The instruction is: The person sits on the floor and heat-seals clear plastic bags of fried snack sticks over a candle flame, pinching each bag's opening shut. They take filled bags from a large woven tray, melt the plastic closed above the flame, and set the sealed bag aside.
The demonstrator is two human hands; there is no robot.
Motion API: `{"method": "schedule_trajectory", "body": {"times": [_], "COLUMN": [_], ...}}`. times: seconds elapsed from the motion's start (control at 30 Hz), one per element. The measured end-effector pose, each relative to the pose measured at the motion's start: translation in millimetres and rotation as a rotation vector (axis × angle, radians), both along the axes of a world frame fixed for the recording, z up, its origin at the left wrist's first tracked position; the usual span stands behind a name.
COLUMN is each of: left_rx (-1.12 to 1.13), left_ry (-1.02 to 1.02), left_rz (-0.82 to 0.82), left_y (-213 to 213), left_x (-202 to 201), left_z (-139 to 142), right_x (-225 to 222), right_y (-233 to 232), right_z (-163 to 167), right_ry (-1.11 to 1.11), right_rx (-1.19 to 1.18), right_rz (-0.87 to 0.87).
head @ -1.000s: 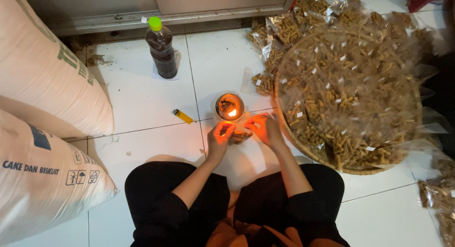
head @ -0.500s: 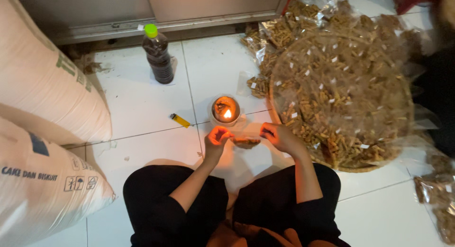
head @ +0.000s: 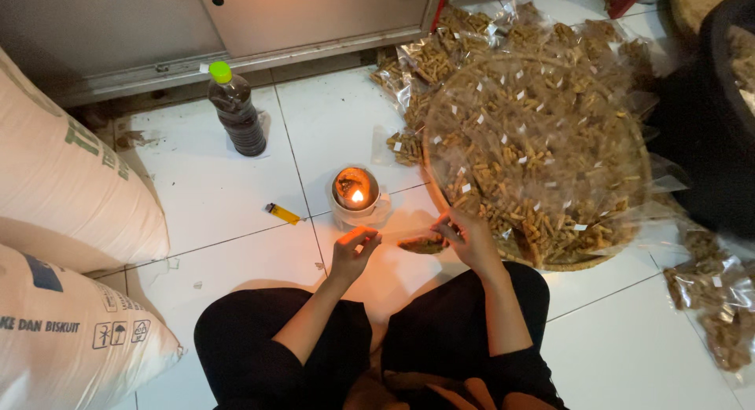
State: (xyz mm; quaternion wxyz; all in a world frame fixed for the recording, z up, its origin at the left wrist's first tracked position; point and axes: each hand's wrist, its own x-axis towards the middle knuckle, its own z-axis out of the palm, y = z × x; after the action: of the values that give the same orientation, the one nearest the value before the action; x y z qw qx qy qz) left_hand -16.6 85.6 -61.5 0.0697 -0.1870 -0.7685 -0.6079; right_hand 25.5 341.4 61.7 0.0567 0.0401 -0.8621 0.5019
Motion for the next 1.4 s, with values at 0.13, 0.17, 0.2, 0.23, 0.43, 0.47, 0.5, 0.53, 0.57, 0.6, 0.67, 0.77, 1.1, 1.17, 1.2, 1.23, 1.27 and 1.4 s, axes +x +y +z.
{"method": "schedule_trajectory", "body": {"times": [0.13,0.17,0.2,0.23,0.43,0.47,0.5,0.53,0.57,0.6,0.67,0.77,1.1,1.17,1.2,1.23,1.27,1.4], "left_rx": [0.013,0.003,-0.008,-0.018,-0.150,-0.163,-0.175,-0.188,-0.185,-0.181,-0.203,-0.273,-0.286,-0.315,-0.343,-0.370,-0.357,-0.289], "left_ry": [-0.039,-0.012,0.012,0.037,0.189,0.182,0.175,0.167,0.173,0.180,0.198,0.237,0.313,0.305,0.306,0.305,0.314,0.347], "left_rz": [-0.036,-0.045,-0.054,-0.063,-0.074,-0.070,-0.066,-0.063,-0.079,-0.096,-0.124,-0.155,-0.173,-0.176,-0.180,-0.185,-0.184,-0.212], "left_y": [-1.2,-1.4,-1.8,-2.1,-3.0,-3.0,-2.6,-2.3,-1.9,-1.2,-0.5,-0.1,1.7,1.0,1.2,1.0,1.6,1.9], "left_x": [1.9,2.2,3.0,3.2,2.0,2.0,2.0,2.3,2.6,2.6,3.1,3.6,4.5,4.1,3.8,4.3,4.3,4.1], "left_z": [2.4,3.1,3.6,4.0,5.8,6.5,7.3,8.2,9.2,10.3,12.3,14.3,10.8,7.8,6.2,4.3,2.6,-1.6], "right_x": [6.1,5.5,4.6,3.7,1.6,0.9,0.3,-0.2,-1.1,-2.8,-6.5,-12.7,-18.8,-18.8,-18.6,-17.9,-17.2,-16.1], "right_y": [-2.3,-2.7,-3.1,-3.3,-4.5,-4.1,-3.3,-2.5,-1.9,-1.6,-1.2,0.3,10.5,10.8,12.7,13.0,13.4,17.8], "right_z": [1.8,1.6,0.9,0.2,-5.7,-7.0,-8.7,-11.1,-14.4,-18.6,-29.0,-46.6,-71.1,-66.1,-61.2,-56.2,-50.6,-27.8], "right_ry": [-0.052,-0.014,0.021,0.058,-0.107,-0.091,-0.074,-0.058,-0.078,-0.096,-0.129,-0.156,-0.272,-0.260,-0.213,-0.168,-0.134,-0.059], "right_rx": [-0.049,-0.036,-0.023,-0.010,0.005,-0.007,-0.019,-0.031,-0.039,-0.046,-0.069,-0.119,-0.162,-0.100,-0.034,0.032,0.040,0.121], "right_rz": [-0.043,-0.032,-0.021,-0.011,-0.037,-0.026,-0.015,-0.004,-0.004,-0.005,0.012,0.062,0.046,0.080,0.122,0.162,0.222,0.318]}}
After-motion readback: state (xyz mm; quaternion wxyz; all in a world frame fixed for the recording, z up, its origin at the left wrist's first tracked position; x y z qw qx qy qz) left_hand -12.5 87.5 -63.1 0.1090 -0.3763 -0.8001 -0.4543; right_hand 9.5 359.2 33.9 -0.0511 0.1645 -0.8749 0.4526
